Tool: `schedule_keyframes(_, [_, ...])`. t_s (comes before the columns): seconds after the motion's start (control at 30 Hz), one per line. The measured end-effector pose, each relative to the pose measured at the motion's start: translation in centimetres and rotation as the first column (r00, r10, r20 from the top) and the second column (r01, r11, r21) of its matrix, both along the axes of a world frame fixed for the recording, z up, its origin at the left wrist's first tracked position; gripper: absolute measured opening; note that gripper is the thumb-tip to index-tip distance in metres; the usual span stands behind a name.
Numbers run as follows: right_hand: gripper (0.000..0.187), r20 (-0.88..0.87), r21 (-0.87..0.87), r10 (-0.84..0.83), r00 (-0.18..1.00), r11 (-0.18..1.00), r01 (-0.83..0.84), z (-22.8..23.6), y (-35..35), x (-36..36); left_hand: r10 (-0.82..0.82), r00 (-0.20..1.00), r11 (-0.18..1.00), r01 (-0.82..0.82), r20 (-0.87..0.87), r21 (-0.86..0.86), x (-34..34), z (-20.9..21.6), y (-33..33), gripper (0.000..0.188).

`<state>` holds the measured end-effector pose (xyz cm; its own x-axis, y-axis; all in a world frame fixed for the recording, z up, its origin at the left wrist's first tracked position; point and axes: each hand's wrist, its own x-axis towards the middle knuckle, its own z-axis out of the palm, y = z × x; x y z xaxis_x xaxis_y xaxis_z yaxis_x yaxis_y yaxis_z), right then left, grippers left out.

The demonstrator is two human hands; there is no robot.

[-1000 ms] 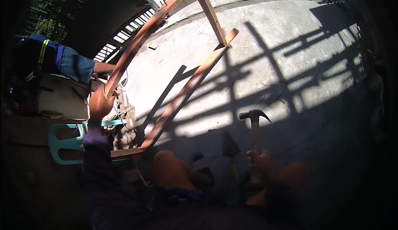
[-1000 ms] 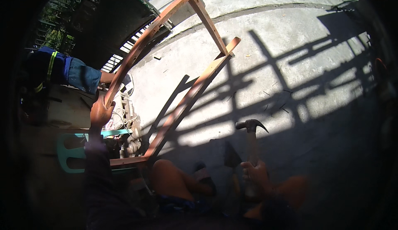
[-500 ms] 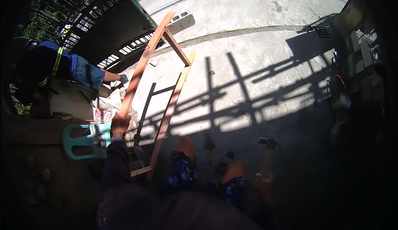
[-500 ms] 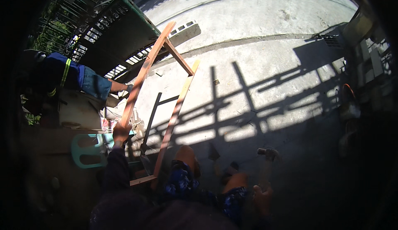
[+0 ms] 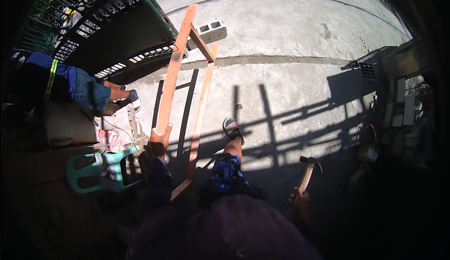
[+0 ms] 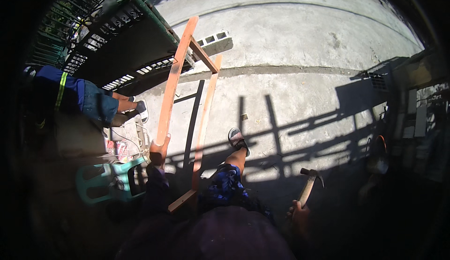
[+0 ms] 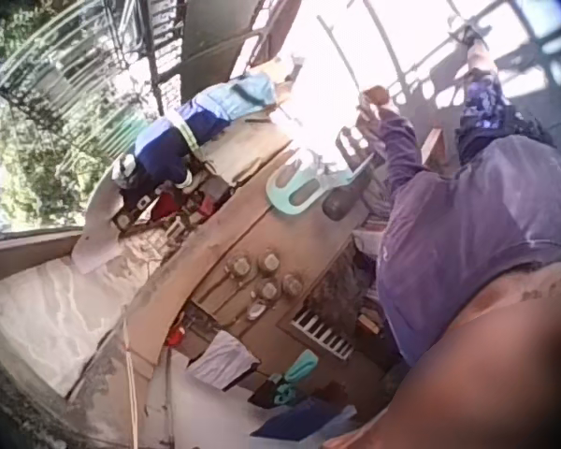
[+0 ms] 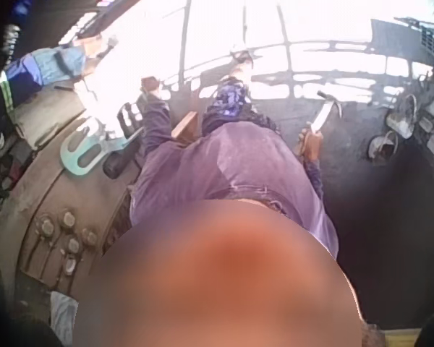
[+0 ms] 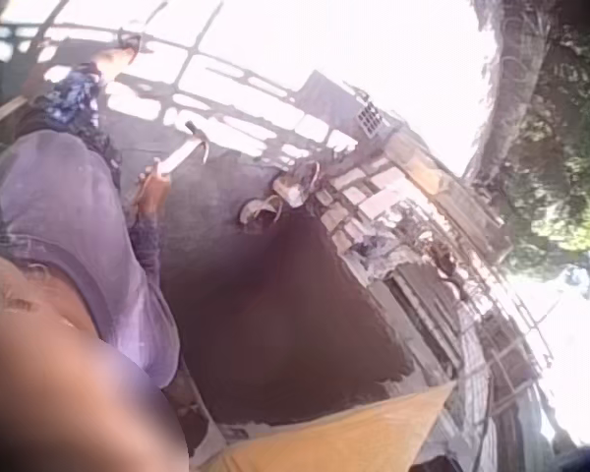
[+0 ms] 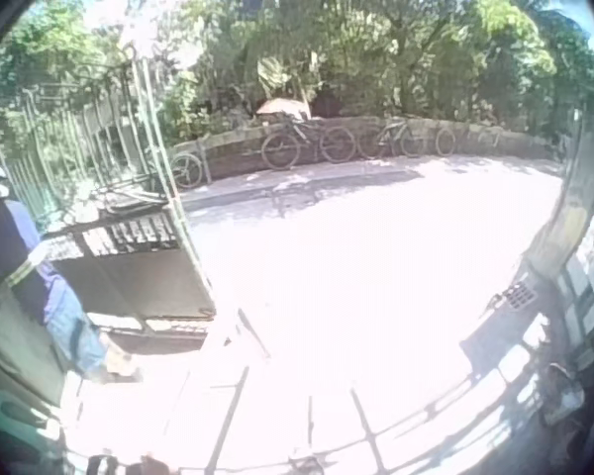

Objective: The person removes a mesh screen from a wooden frame, then sits on the floor and uses a hammer to drive nails into the frame, securing its joints. The person adjusts the frame position and continues hammering until the frame is assembled.

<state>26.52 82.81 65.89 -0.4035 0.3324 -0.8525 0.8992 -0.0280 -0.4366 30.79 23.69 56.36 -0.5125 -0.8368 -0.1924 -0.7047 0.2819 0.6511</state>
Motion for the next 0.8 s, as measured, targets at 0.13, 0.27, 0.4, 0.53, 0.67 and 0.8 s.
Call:
schedule_keyframes(0.13, [0.013,-0.079,-0.171,0.105,0.991,0.978,-0.117,0.9,-6.7,-10.9,0.233,0.955,0.972,-0.221,0.183,-0.083,-9.0,0.6,-1.7,0.084])
schedule_keyframes(0.27, [0.014,-0.196,-0.077,0.380,0.904,0.913,-0.400,2.4,-10.8,-20.1,0.256,0.904,0.965,-0.220,0.344,-0.140,-16.3,1.7,-4.3,0.093])
schedule_keyframes(0.4, [0.016,-0.242,-0.021,0.501,0.831,0.853,-0.521,2.0,-13.3,-28.6,0.292,0.879,0.956,-0.262,0.376,-0.129,-22.4,0.4,-7.0,0.094])
schedule_keyframes(0.53, [0.016,-0.297,-0.026,0.585,0.755,0.785,-0.619,-0.3,-15.7,-37.7,0.324,0.869,0.945,-0.319,0.375,-0.078,-27.8,-2.6,-8.7,0.094])
schedule_keyframes(0.67, [0.020,-0.239,-0.048,0.692,0.682,0.692,-0.720,-1.7,-19.9,-48.0,0.341,0.835,0.936,-0.346,0.433,-0.068,-32.6,-4.6,-9.3,0.095])
schedule_keyframes(0.8, [0.022,-0.163,-0.057,0.815,0.556,0.554,-0.830,-0.8,-23.8,-57.7,0.324,0.803,0.930,-0.368,0.501,-0.011,-35.6,-6.5,-9.5,0.094])
